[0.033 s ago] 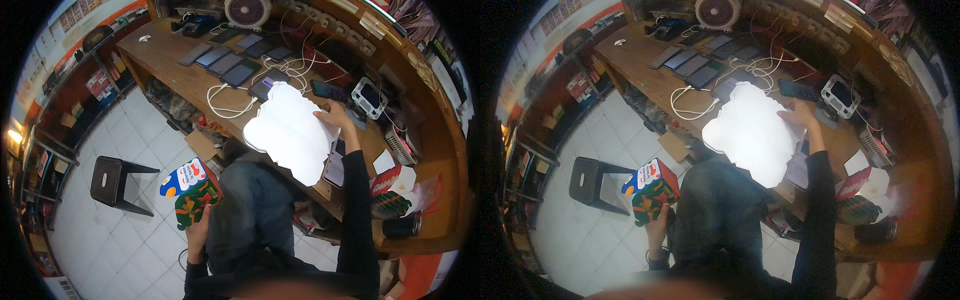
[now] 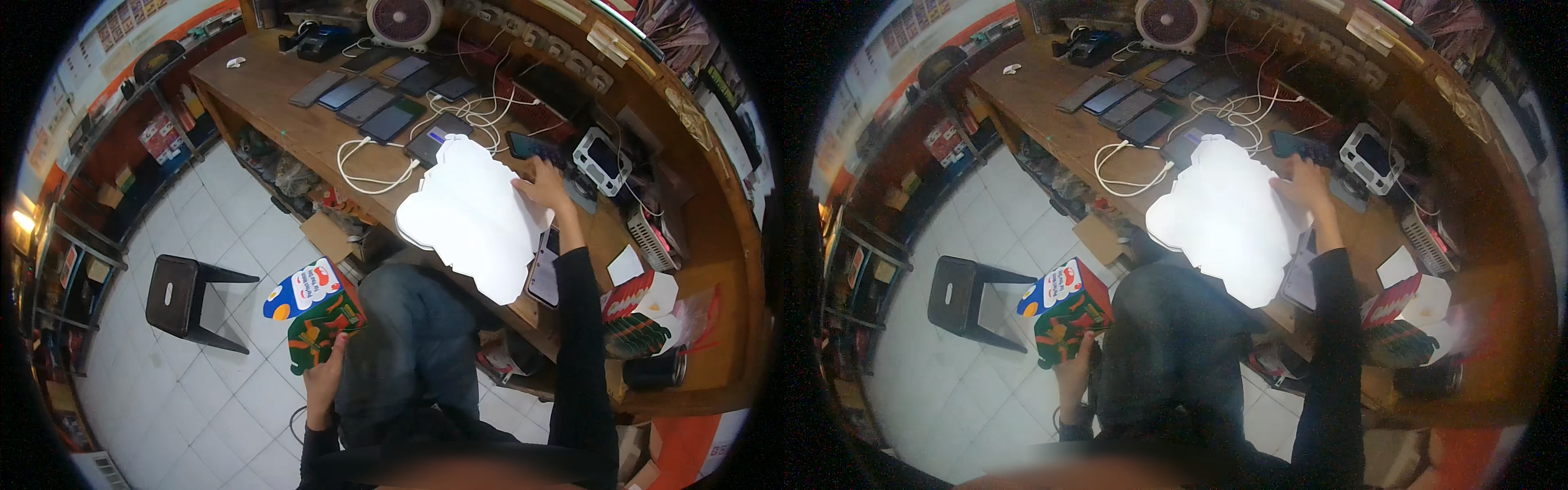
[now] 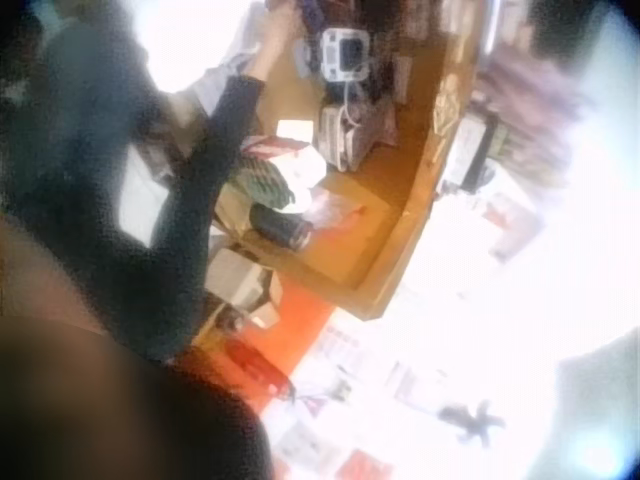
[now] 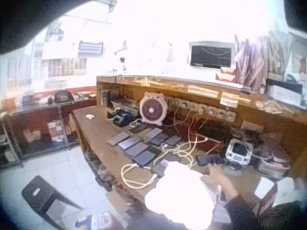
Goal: The person folds colorful paper boxes at a counter, then moves to a food display to place roasted chicken into a box. They scoop rice from a cooker into the same box and close it.
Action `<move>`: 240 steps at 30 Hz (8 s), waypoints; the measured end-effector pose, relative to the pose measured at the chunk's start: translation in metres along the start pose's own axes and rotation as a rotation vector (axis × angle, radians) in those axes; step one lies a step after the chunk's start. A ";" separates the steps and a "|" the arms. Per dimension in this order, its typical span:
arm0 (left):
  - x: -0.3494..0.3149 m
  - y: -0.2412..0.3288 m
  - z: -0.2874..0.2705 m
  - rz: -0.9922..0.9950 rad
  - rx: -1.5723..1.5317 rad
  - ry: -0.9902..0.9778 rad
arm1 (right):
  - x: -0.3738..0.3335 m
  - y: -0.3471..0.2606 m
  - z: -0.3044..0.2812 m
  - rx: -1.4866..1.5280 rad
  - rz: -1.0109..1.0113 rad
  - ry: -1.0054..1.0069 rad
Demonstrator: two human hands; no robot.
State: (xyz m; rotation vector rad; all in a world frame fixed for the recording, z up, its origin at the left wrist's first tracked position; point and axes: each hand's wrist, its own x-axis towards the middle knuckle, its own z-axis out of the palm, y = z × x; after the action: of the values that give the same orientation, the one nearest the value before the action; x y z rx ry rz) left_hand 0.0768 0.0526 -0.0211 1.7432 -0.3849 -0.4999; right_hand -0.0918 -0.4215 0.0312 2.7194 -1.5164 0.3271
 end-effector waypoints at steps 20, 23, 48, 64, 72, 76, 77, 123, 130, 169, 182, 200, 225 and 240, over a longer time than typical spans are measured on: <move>0.005 0.007 -0.014 -0.140 -0.031 0.001 | 0.038 -0.156 0.024 0.119 -0.486 0.208; 0.007 0.017 0.000 -0.032 -0.159 0.004 | -0.044 -0.192 0.005 0.723 -0.677 0.102; -0.057 0.050 0.016 -0.427 -0.636 -0.517 | -0.283 -0.163 -0.013 0.826 -1.188 0.520; -0.036 0.062 0.029 -0.585 -0.190 -0.755 | -0.284 -0.128 -0.007 0.936 -1.272 0.321; -0.019 0.115 0.066 0.692 0.584 -1.341 | -0.289 -0.069 -0.079 1.037 -0.596 -0.154; -0.021 0.143 0.110 1.286 0.540 -1.405 | -0.281 -0.030 -0.113 1.067 -0.574 -0.518; -0.022 0.153 0.118 1.373 0.447 -1.364 | -0.284 -0.019 -0.124 1.021 -0.550 -0.549; -0.112 0.200 0.345 1.106 -0.020 -0.817 | -0.298 0.121 -0.165 1.283 0.305 0.647; -0.129 0.183 0.361 0.913 -0.291 -0.941 | -0.303 0.115 -0.141 1.729 0.388 0.739; 0.041 0.031 0.248 1.159 0.690 -0.291 | -0.259 0.011 0.013 0.330 0.124 0.316; 0.032 0.021 0.246 1.098 0.769 -0.251 | -0.264 0.015 0.011 0.373 0.125 0.270; 0.071 0.052 0.229 1.286 0.619 -0.509 | -0.270 0.011 -0.004 0.473 0.127 0.255; 0.274 0.158 0.086 0.593 0.011 -1.576 | -0.233 0.016 -0.012 -0.088 1.097 0.365; 0.466 0.158 -0.041 -0.030 0.158 -1.111 | 0.109 -0.201 -0.032 0.346 0.404 0.725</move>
State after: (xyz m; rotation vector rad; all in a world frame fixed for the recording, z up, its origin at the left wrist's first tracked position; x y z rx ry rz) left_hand 0.4973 -0.1857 0.0821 1.4695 -1.1919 -1.4809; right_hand 0.1274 -0.4028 0.1012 2.0364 -1.8321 1.5009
